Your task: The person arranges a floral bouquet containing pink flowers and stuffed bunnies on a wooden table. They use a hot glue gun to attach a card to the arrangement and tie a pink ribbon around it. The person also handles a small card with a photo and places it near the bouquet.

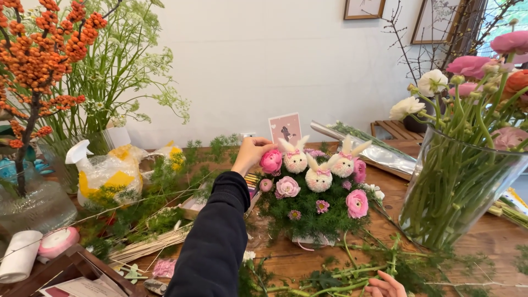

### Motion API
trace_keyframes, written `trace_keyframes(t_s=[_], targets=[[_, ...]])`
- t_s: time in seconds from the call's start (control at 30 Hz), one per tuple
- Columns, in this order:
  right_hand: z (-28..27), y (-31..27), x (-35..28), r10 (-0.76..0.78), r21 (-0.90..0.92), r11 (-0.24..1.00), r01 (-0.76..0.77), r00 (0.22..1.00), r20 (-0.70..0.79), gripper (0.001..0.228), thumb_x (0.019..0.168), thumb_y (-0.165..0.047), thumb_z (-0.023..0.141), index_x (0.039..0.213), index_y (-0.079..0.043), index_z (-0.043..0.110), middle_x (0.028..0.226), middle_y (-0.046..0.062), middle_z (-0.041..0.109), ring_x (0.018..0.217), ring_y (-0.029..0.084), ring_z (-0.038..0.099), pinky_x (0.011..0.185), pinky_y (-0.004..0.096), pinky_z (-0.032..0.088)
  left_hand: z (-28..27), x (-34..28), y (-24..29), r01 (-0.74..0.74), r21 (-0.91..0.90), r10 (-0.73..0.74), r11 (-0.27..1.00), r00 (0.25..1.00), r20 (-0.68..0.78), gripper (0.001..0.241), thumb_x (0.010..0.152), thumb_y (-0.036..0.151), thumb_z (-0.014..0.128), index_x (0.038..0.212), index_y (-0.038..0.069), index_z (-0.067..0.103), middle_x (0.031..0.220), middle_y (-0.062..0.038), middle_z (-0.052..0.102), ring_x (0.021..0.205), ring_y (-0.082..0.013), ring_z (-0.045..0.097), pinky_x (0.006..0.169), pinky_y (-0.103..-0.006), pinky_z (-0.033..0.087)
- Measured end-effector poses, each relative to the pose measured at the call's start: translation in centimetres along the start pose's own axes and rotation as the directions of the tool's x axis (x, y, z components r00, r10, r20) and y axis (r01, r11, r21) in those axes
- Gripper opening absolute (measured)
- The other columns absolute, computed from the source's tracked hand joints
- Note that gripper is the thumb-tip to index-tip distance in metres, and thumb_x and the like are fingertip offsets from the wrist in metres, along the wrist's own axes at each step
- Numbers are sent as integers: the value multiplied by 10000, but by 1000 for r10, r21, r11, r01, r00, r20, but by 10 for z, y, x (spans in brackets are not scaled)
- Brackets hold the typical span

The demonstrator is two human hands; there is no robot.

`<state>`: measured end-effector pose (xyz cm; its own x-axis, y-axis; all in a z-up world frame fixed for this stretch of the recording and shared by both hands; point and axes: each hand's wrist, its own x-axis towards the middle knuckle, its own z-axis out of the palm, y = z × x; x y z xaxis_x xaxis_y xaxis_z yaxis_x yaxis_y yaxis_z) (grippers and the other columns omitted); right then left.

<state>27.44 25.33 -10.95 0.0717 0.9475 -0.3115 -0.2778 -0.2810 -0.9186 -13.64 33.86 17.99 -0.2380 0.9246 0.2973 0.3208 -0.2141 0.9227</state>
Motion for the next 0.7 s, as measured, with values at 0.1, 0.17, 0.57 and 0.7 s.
trace_keyframes(t_s=[0.1, 0.17, 0.57, 0.7], targets=[[15, -24, -33, 32, -35, 999, -33, 999, -7, 509, 1006, 71, 504, 1500, -19, 420, 1305, 276, 575, 1163, 466, 572, 1129, 562, 448, -3, -5, 7, 25, -15, -26, 1000, 999, -21, 134, 870, 204, 769, 857, 70, 772, 877, -78, 762, 813, -184, 704, 727, -309, 577], [15, -23, -35, 21, -45, 999, -21, 1000, -11, 511, 1004, 63, 509, 1500, -25, 423, 1305, 265, 581, 1149, 462, 581, 1131, 559, 451, -8, -2, 5, -30, -59, 28, 998, 999, -35, 121, 878, 174, 759, 854, 57, 775, 796, -82, 747, 737, -168, 694, 736, -314, 584], [44, -30, -90, -291, -237, 938, 255, 947, -134, 370, 1003, -17, 553, 1372, 5, 562, 1157, 212, 697, 959, 351, 695, 972, 421, 544, -25, -14, 6, -82, -212, 34, 974, 975, -220, 77, 898, 98, 738, 906, 38, 785, 752, -68, 728, 653, -141, 644, 629, -249, 505], [45, -29, -89, -303, -215, 939, 269, 943, -141, 357, 1009, -14, 545, 1365, 13, 567, 1140, 222, 696, 934, 358, 695, 977, 423, 544, -15, -13, 4, -46, -221, 7, 974, 985, -175, 72, 891, 77, 743, 909, 17, 779, 739, -96, 726, 669, -161, 661, 701, -277, 582]])
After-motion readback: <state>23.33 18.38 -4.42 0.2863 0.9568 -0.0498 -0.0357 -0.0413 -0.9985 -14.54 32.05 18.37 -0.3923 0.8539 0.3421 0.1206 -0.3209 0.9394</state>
